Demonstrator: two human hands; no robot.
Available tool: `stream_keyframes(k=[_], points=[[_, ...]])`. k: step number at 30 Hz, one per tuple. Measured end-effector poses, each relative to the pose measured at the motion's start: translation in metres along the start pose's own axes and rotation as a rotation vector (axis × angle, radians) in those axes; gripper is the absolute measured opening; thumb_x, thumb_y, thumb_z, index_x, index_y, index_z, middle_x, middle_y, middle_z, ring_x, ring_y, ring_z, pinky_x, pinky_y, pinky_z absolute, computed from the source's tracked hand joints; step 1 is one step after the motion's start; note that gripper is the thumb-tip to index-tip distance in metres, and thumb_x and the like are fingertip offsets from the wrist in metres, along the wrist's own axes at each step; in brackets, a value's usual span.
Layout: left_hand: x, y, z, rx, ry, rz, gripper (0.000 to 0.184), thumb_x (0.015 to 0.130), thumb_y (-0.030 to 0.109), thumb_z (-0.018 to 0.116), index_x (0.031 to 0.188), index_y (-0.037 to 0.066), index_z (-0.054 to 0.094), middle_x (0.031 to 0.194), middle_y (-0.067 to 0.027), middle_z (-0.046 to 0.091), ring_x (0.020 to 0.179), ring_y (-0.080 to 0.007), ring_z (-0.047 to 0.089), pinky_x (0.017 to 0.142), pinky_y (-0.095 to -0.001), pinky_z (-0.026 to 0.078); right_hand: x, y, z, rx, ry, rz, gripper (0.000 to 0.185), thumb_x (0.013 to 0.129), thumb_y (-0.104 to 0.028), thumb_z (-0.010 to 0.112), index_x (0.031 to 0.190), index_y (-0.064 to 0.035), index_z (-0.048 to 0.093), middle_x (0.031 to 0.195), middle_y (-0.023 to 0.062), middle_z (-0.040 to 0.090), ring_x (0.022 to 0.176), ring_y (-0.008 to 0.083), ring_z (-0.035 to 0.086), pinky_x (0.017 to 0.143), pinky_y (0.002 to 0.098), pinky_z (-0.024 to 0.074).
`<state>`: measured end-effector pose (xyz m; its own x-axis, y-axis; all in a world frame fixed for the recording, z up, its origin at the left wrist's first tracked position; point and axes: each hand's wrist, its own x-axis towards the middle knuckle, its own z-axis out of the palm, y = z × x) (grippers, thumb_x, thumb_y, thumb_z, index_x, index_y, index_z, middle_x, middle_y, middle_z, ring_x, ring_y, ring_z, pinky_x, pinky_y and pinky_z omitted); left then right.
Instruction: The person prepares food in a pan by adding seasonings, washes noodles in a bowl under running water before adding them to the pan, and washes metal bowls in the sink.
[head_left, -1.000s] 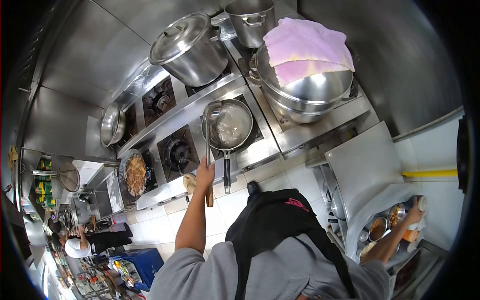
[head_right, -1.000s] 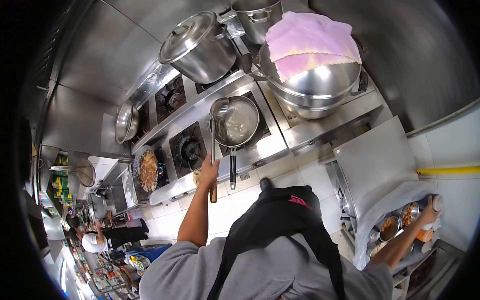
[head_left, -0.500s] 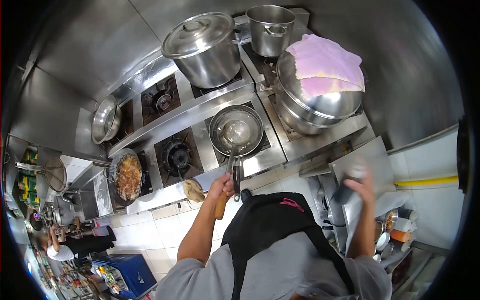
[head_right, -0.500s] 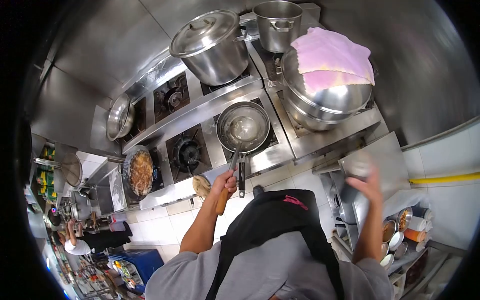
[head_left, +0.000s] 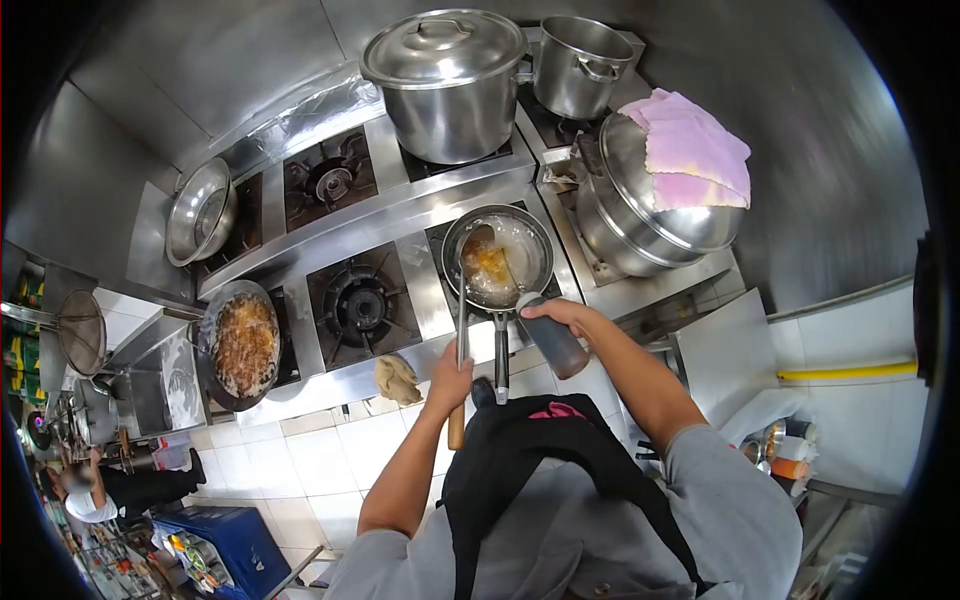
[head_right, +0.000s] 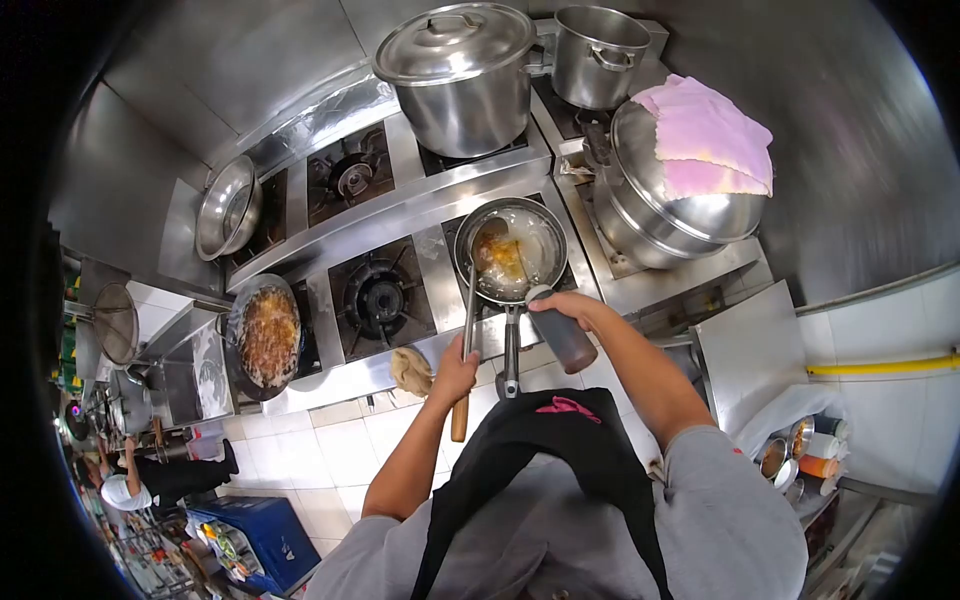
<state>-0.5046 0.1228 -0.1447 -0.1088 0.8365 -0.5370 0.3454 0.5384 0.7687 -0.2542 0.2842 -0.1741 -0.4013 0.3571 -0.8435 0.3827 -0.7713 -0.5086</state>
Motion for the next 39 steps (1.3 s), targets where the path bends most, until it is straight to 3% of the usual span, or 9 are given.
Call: stream_keyframes(k=[4,6,13,19,25,29,31,34,39], points=[[0.009,-0.032,-0.003,-0.094,-0.041,0.103,0.049,0.089,0.011,0.057,0.135,0.002,0.044,0.086,-0.0151,0.059,0.07,-0.0299,0.056,0.064,-0.0381,0.046,-0.004,-0.004,0.003,0.03,0.051,0.032,0.054,0.078,-0.04,0.079,0.114,-0.0049,0.06,0.096,0.011,0.067,0.073,0.0229,0.068,0.065,0.0396,0.0569],[0.005,-0.036,-0.005,0.086,0.114,0.313,0.051,0.088,0.011,0.056,0.136,0.001,0.044,0.116,-0.0299,0.059,0.111,-0.0458,0.057,0.095,-0.0449,0.045,-0.001,-0.004,0.005,-0.018,0.041,0.016,0.055,0.078,-0.041,0.079,0.115,-0.0047,0.06,0.097,0.0113,0.067,0.075,0.0228,0.068,0.066,0.0394,0.0566],[0.006,-0.025,-0.027,-0.124,-0.18,-0.08,0.056,0.09,0.012,0.054,0.142,0.003,0.038,0.127,-0.031,0.055,0.121,-0.0469,0.051,0.102,-0.0458,0.04,-0.01,0.004,0.009,-0.045,0.076,-0.103,0.062,0.074,-0.037,0.082,0.121,-0.0042,0.058,0.109,0.0117,0.066,0.096,0.023,0.065,0.084,0.0378,0.0524],[0.021,-0.039,-0.022,0.289,0.285,0.436,0.052,0.091,0.013,0.055,0.14,0.004,0.042,0.112,-0.025,0.062,0.096,-0.037,0.065,0.084,-0.0421,0.051,-0.003,0.039,0.01,-0.126,0.26,-0.586,0.076,0.066,-0.024,0.089,0.129,-0.0042,0.05,0.118,0.0085,0.062,0.109,0.0189,0.058,0.098,0.0351,0.0443],[0.023,-0.014,-0.033,-0.101,-0.25,-0.189,0.055,0.092,0.013,0.054,0.144,0.004,0.039,0.118,-0.0303,0.061,0.11,-0.0477,0.059,0.093,-0.0463,0.047,-0.042,0.068,0.012,-0.154,0.357,-0.815,0.076,0.064,-0.019,0.09,0.127,-0.0072,0.05,0.118,0.0056,0.06,0.111,0.0166,0.056,0.099,0.0351,0.0433],[0.032,-0.05,-0.017,0.314,0.117,0.304,0.061,0.093,0.015,0.056,0.148,0.005,0.033,0.121,-0.0291,0.061,0.109,-0.0449,0.061,0.095,-0.0435,0.047,-0.092,0.101,-0.001,-0.072,0.543,-0.876,0.079,0.063,-0.01,0.088,0.13,-0.0058,0.046,0.117,0.005,0.06,0.111,0.0172,0.057,0.101,0.0353,0.0429],[0.063,-0.101,-0.008,0.461,0.351,0.643,0.06,0.093,0.015,0.056,0.148,0.008,0.034,0.102,-0.0202,0.068,0.085,-0.0359,0.068,0.075,-0.0418,0.055,-0.115,0.121,-0.012,0.057,0.592,-0.923,0.08,0.064,-0.008,0.087,0.131,-0.0063,0.045,0.119,0.0049,0.059,0.112,0.0168,0.056,0.101,0.0352,0.0425],[0.05,-0.072,-0.013,-0.703,-0.174,-0.189,0.034,0.095,0.015,0.053,0.128,0.019,0.047,0.061,0.006,0.037,0.042,-0.0057,0.032,0.035,-0.0225,0.027,-0.184,0.159,-0.045,0.442,0.684,-1.055,0.077,0.069,0.0,0.081,0.134,-0.0098,0.042,0.13,0.0077,0.058,0.117,0.0173,0.055,0.103,0.0348,0.0418],[0.071,-0.068,-0.025,-0.429,-0.297,-0.12,0.009,0.099,0.019,0.049,0.093,0.012,0.047,0.062,-0.0004,0.045,0.042,-0.0095,0.039,0.036,-0.0242,0.033,-0.326,0.233,-0.135,0.555,1.387,-1.111,0.073,0.065,0.0,0.083,0.128,-0.01,0.048,0.115,0.0019,0.06,0.109,0.016,0.057,0.098,0.0336,0.0443]])
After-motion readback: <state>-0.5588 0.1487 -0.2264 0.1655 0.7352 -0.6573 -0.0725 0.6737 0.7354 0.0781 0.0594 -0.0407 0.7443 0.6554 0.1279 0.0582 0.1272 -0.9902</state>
